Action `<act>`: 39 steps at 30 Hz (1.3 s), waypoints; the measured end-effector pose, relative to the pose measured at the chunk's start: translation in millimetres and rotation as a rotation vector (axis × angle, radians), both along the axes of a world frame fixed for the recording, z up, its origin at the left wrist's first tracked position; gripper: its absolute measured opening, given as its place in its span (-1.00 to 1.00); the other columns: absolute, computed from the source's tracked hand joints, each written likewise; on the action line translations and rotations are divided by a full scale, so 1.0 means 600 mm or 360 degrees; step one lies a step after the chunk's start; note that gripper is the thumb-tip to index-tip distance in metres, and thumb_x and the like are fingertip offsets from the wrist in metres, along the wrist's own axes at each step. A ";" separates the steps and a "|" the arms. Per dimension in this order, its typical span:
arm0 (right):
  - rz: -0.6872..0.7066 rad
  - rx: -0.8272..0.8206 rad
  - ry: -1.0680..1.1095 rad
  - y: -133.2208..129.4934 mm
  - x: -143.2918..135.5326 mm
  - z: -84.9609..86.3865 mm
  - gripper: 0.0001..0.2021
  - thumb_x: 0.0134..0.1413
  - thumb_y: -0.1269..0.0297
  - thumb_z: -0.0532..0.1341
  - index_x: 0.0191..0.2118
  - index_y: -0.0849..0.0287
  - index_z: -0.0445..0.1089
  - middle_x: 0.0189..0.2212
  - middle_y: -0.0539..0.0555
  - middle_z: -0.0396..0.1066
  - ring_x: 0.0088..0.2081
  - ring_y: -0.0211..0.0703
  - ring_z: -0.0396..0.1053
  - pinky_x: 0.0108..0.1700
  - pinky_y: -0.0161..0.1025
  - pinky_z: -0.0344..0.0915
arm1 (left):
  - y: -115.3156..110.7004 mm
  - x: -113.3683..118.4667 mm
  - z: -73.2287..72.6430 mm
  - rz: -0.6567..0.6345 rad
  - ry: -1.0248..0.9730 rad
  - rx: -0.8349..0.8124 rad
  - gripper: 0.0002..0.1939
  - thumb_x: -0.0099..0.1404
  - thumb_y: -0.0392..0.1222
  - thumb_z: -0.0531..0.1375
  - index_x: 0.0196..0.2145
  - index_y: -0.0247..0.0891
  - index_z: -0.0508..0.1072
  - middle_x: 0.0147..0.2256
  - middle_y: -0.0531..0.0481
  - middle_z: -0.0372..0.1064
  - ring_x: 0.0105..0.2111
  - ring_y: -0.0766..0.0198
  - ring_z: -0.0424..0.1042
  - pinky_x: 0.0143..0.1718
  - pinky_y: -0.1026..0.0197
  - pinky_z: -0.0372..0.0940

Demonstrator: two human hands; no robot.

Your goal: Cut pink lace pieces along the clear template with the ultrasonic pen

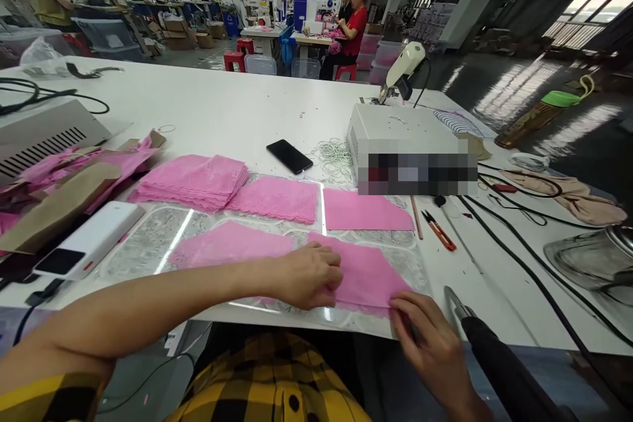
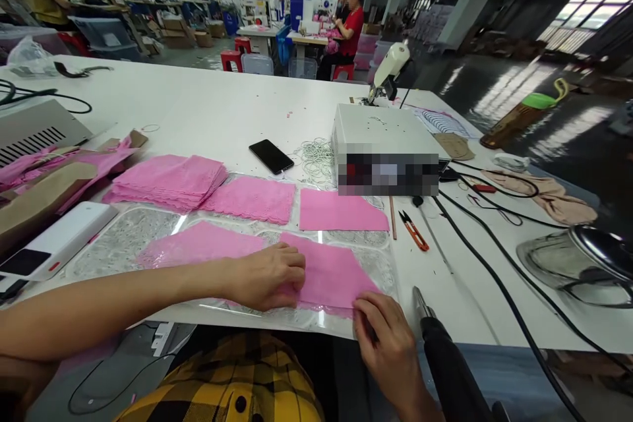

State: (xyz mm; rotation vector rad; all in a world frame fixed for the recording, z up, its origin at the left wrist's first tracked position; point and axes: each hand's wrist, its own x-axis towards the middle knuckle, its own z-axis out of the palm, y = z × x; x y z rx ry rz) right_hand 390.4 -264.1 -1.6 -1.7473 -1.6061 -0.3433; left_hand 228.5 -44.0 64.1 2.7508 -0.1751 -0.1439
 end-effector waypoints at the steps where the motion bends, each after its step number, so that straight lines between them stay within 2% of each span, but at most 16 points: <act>1: -0.0003 -0.0001 0.0001 0.000 0.000 0.000 -0.83 0.12 0.45 0.19 -0.17 0.09 0.40 -0.28 0.07 0.44 -0.20 -0.19 0.44 -0.16 -0.19 0.45 | -0.007 0.002 -0.003 0.0002 -0.0009 0.0035 -0.84 0.22 -0.13 0.30 -0.36 -0.25 0.42 -0.30 -0.02 0.38 -0.27 0.20 0.35 -0.17 0.15 0.19; 8: -0.0009 -0.0001 0.0024 -0.001 0.003 -0.005 -0.83 0.10 0.42 0.20 -0.18 0.09 0.42 -0.27 0.07 0.46 -0.19 -0.19 0.45 -0.15 -0.20 0.44 | -0.034 0.012 -0.026 0.0031 -0.0058 0.0220 -0.79 0.22 -0.09 0.28 -0.32 -0.28 0.42 -0.27 -0.08 0.39 -0.27 0.17 0.34 -0.23 0.11 0.22; 13: -0.0038 -0.0011 0.0048 0.000 0.002 -0.005 -0.84 0.10 0.42 0.19 -0.19 0.08 0.42 -0.27 0.07 0.46 -0.19 -0.16 0.46 -0.16 -0.16 0.45 | -0.044 0.018 -0.037 0.0056 -0.0102 0.0259 -0.86 0.33 -0.19 0.16 -0.37 -0.29 0.41 -0.29 -0.09 0.40 -0.29 0.18 0.34 -0.25 0.13 0.23; 18: 0.0004 0.0029 -0.0013 0.003 0.001 -0.003 -0.83 0.11 0.46 0.18 -0.18 0.13 0.41 -0.28 0.09 0.44 -0.21 -0.18 0.45 -0.18 -0.20 0.45 | -0.043 0.018 -0.040 0.0127 -0.0129 0.0068 -0.87 0.33 -0.27 0.14 -0.38 -0.29 0.42 -0.31 -0.06 0.40 -0.30 0.22 0.35 -0.21 0.19 0.24; 23: 0.0014 0.0023 -0.0009 0.000 0.002 -0.001 -0.80 0.10 0.48 0.18 -0.15 0.13 0.39 -0.26 0.09 0.43 -0.19 -0.19 0.43 -0.17 -0.20 0.43 | -0.039 0.020 -0.033 0.0166 -0.0091 -0.0076 -0.88 0.29 -0.35 0.15 -0.42 -0.29 0.40 -0.36 -0.02 0.39 -0.31 0.25 0.35 -0.17 0.23 0.24; 30: -0.0072 0.0017 -0.0082 0.024 -0.035 0.020 -0.77 0.06 0.32 0.27 -0.12 0.14 0.37 -0.20 0.13 0.41 -0.11 -0.05 0.35 -0.06 -0.05 0.34 | -0.037 0.017 -0.026 0.0311 0.0023 -0.0355 -0.89 0.26 -0.37 0.15 -0.43 -0.28 0.38 -0.37 -0.01 0.35 -0.31 0.25 0.34 -0.26 0.27 0.22; 34: -0.0145 -0.0051 -0.0170 0.041 -0.037 0.007 -0.87 0.13 0.39 0.19 -0.17 0.13 0.37 -0.19 0.11 0.40 -0.11 -0.07 0.34 -0.06 -0.07 0.30 | -0.034 0.012 -0.025 0.0356 0.0014 -0.0444 -0.92 0.25 -0.38 0.13 -0.40 -0.29 0.39 -0.36 -0.02 0.35 -0.31 0.25 0.34 -0.26 0.27 0.23; 39: -0.0249 -0.0059 -0.0294 0.037 -0.008 -0.006 -0.85 0.20 0.40 0.09 -0.17 0.15 0.38 -0.19 0.12 0.40 -0.16 -0.10 0.33 -0.13 -0.11 0.31 | -0.029 0.010 -0.032 0.0429 0.0010 -0.0678 -0.92 0.19 -0.39 0.13 -0.44 -0.29 0.37 -0.37 -0.02 0.36 -0.31 0.24 0.33 -0.25 0.25 0.22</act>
